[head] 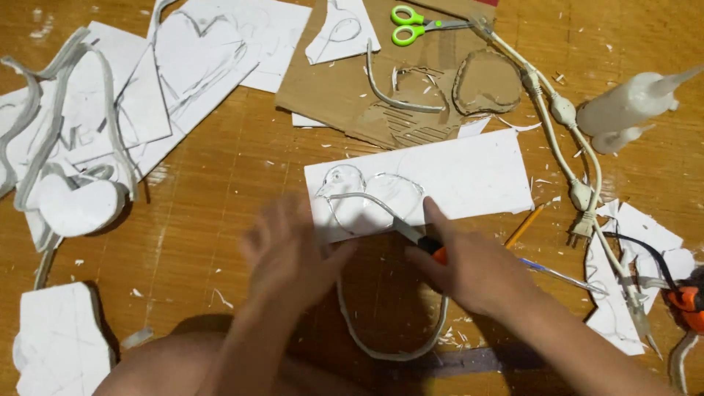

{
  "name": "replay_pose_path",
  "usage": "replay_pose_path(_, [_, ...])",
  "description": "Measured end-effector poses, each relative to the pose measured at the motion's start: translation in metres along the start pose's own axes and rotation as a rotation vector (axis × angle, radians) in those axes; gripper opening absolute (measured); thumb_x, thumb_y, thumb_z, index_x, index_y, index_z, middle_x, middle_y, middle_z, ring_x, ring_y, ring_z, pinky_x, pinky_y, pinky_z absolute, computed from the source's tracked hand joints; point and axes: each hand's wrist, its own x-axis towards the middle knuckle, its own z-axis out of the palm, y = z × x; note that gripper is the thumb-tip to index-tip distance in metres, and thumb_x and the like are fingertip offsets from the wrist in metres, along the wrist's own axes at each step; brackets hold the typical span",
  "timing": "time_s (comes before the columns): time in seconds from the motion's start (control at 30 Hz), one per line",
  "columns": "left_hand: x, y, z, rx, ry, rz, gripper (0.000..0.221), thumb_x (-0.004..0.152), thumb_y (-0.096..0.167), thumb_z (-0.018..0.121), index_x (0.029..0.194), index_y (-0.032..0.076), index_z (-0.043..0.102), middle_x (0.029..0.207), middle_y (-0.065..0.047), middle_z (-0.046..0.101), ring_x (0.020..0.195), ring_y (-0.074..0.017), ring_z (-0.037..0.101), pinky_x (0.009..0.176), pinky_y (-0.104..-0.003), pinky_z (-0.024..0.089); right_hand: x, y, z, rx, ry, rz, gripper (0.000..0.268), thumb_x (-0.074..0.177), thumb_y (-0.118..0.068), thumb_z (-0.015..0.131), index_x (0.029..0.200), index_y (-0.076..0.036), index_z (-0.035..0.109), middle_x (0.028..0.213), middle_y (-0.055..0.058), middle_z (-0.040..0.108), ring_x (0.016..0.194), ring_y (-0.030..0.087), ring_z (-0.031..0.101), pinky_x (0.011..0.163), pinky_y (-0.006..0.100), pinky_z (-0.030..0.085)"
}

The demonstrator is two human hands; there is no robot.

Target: The person is using a utility knife to cut and trim a flexible plastic casing, likely for LED neon lights, on a floor-based workspace.

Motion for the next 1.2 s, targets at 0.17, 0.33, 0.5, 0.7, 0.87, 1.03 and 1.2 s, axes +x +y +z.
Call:
replay_pose_path(0.17, [-0.003, -0.018, 0.03, 0.051, -0.309, -0.072, 0.131, 0.057, 0.057, 0.085, 0.145, 0.017, -0.004, 0.145, -0.026, -0.027, 0.123, -0.0593, -0.026, 0.093, -0.073, -0.002, 0.006, 0.015, 0.011, -0.396, 0.038, -0.057, 0.083, 0.082, -0.053, 0.045, 0.147, -0.019, 0.005, 0.086, 0.008, 0.067, 0.068, 0.031, 0.067, 0.059, 0.043, 0.054])
replay_pose_path(0.33, [0.002, -0.004, 0.016, 0.09, -0.452, -0.121, 0.137, 0.058, 0.061, 0.079, 0.145, 0.02, -0.02, 0.142, -0.029, -0.035, 0.119, -0.0649, -0.027, 0.09, -0.077, -0.004, 0.004, 0.019, -0.012, -0.507, -0.045, -0.071, 0.079, 0.083, -0.053, 0.048, 0.145, -0.023, 0.011, 0.092, 0.0, 0.069, 0.074, 0.021, 0.07, 0.063, 0.035, 0.057])
replay_pose_path(0.5, [0.001, -0.003, 0.012, -0.014, -0.43, -0.105, 0.136, 0.057, 0.053, 0.082, 0.145, 0.023, -0.018, 0.142, -0.026, -0.037, 0.118, -0.0623, -0.032, 0.091, -0.076, -0.009, 0.008, 0.018, -0.019, -0.557, -0.108, 0.011, 0.076, 0.08, -0.057, 0.049, 0.144, -0.035, 0.013, 0.107, -0.01, 0.067, 0.092, 0.017, 0.069, 0.075, 0.034, 0.057])
replay_pose_path(0.7, [-0.001, -0.002, 0.014, -0.032, -0.418, -0.118, 0.129, 0.059, 0.053, 0.079, 0.146, 0.028, -0.013, 0.141, -0.026, -0.038, 0.116, -0.0623, -0.035, 0.088, -0.077, -0.007, -0.009, 0.019, -0.014, -0.417, -0.165, 0.093, 0.089, 0.08, -0.057, 0.046, 0.148, -0.036, -0.007, 0.113, -0.009, 0.063, 0.096, 0.018, 0.067, 0.079, 0.033, 0.054])
replay_pose_path(0.87, [0.0, -0.01, 0.018, -0.14, -0.345, -0.107, 0.086, 0.078, 0.059, 0.045, 0.146, 0.034, -0.001, 0.142, -0.018, -0.039, 0.117, -0.0539, -0.042, 0.089, -0.071, -0.019, -0.03, -0.003, -0.027, -0.287, -0.191, 0.264, 0.086, 0.085, -0.046, 0.05, 0.149, -0.036, -0.006, 0.094, -0.007, 0.072, 0.077, 0.01, 0.071, 0.068, 0.023, 0.057])
replay_pose_path(1.03, [-0.006, -0.016, 0.043, -0.154, -0.159, -0.101, 0.065, 0.087, 0.033, 0.049, 0.142, 0.042, 0.016, 0.146, -0.016, -0.028, 0.124, -0.0566, -0.03, 0.093, -0.073, -0.011, -0.057, -0.01, -0.016, 0.054, -0.082, 0.375, 0.051, 0.081, -0.032, 0.055, 0.127, -0.05, 0.043, 0.087, -0.006, 0.076, 0.071, 0.012, 0.07, 0.066, 0.027, 0.053])
replay_pose_path(1.2, [-0.032, -0.002, -0.012, -0.375, -0.069, -0.115, 0.05, 0.076, 0.003, 0.048, 0.122, 0.02, 0.047, 0.109, -0.007, 0.058, 0.09, -0.0282, 0.06, 0.074, -0.045, 0.049, -0.06, -0.014, -0.014, 0.483, -0.047, 0.323, 0.055, 0.078, -0.019, 0.052, 0.13, -0.039, 0.053, 0.107, -0.009, 0.075, 0.094, 0.009, 0.07, 0.082, 0.028, 0.052])
